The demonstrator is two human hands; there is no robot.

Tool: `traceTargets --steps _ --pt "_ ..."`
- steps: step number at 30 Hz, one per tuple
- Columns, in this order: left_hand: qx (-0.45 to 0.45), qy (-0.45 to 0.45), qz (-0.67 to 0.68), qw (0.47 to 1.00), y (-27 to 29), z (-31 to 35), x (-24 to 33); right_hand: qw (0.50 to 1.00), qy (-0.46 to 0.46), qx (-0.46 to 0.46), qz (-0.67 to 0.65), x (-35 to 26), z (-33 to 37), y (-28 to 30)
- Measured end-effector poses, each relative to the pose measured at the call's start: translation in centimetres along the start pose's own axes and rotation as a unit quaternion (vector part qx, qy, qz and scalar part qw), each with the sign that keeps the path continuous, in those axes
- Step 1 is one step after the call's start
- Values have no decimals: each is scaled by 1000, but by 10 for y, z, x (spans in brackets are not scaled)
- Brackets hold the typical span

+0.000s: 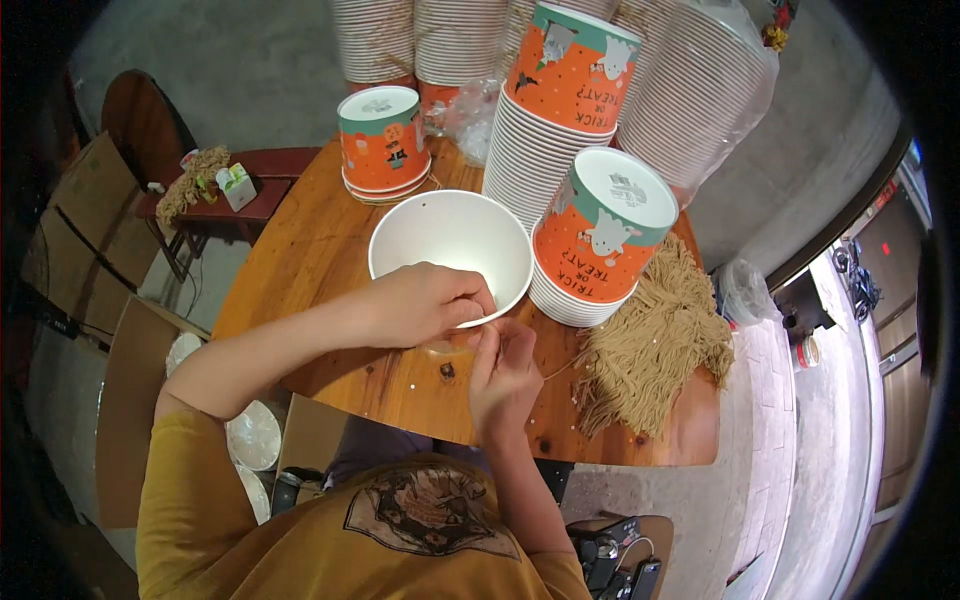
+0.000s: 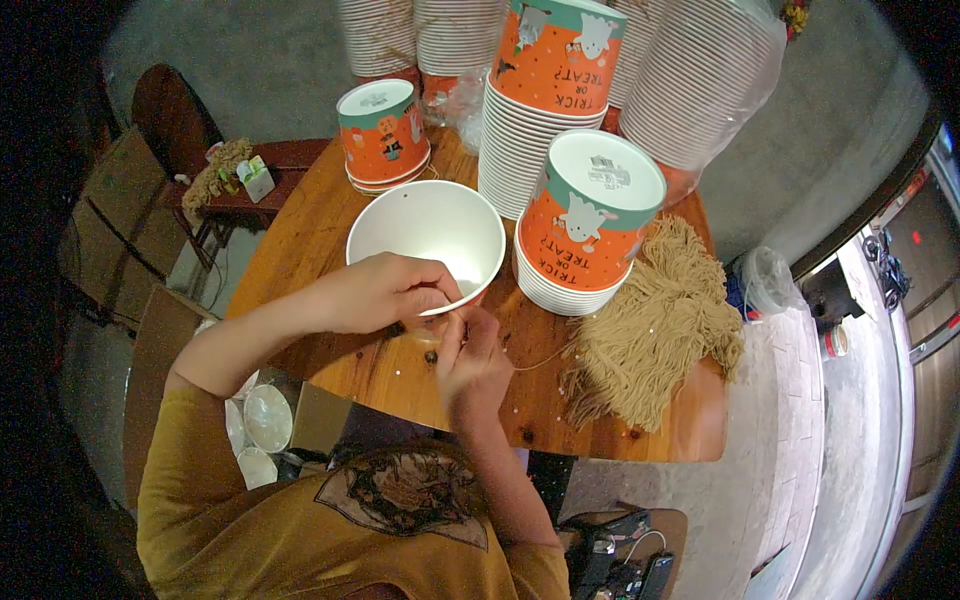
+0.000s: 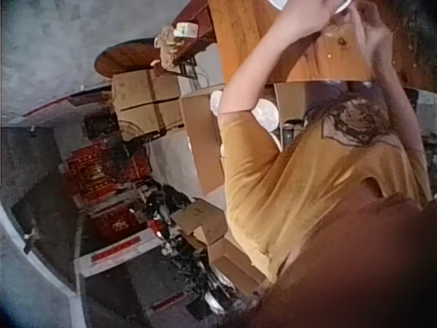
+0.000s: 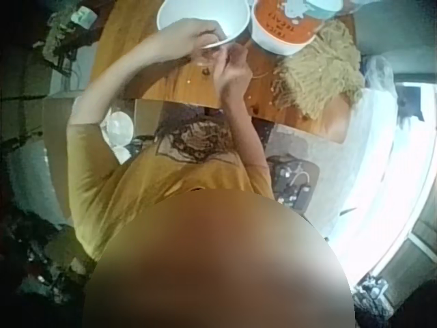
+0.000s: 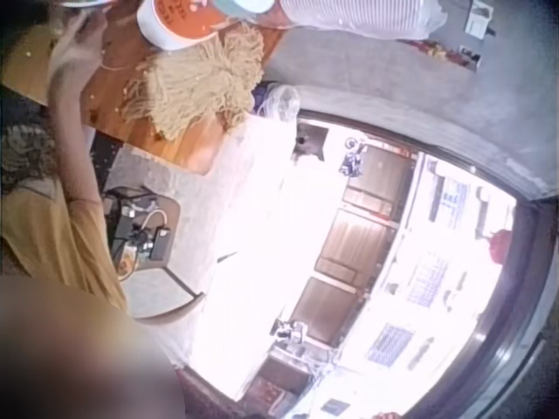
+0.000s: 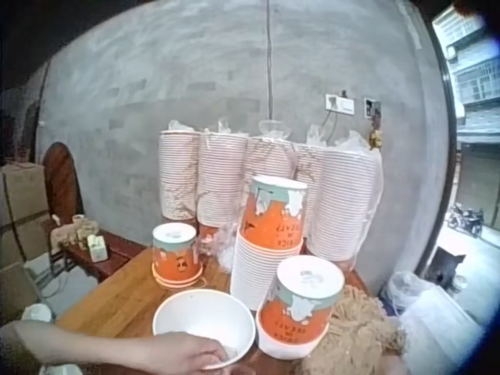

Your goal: Inserting thin wooden sticks into holes in printed paper cups as part of a manual assembly or packaging process.

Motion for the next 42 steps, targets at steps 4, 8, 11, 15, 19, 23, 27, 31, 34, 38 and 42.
traceTargets --steps 4,8,11,15,19,23,27,31,34,38,42 --pt "-82 3 79 993 -2 -15 -11 999 -37 -4 1 -5 -2 0" --pt "-113 28 72 991 -3 -20 -7 997 -70 -15 1 -8 -4 1" --pt "-70 7 17 997 -4 -20 -6 998 -69 -11 8 -7 -4 2" --pt "6 -9 -50 999 1 -15 -4 989 -133 -67 -7 -4 -13 15" --pt "163 -92 -25 982 14 -9 2 1000 -10 -14 24 -7 -33 33" --pt "126 -138 52 981 12 -4 10 994 -34 -65 -76 -3 -43 26" --pt "13 -50 194 980 3 -6 1 960 -149 -73 -223 11 -39 14" --pt "-97 25 263 959 0 -11 -10 913 -226 -72 -332 16 -36 9" --pt "-127 15 300 945 -4 -17 -12 905 -231 -61 -352 17 -37 6" --pt "-127 54 308 941 -4 -21 -15 913 -220 -74 -337 22 -35 8" --pt "-100 55 345 932 2 -20 -14 988 -81 -64 -113 10 -39 33"
Point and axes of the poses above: each hand's wrist, its own z-axis away from the middle knuckle, its own y-axis out of the back of the hand, x = y × z, the point moved 4 cm from there along -z, towards the middle knuckle, and after that the axes turned 13 degrees about y, right-handed, at the moved point
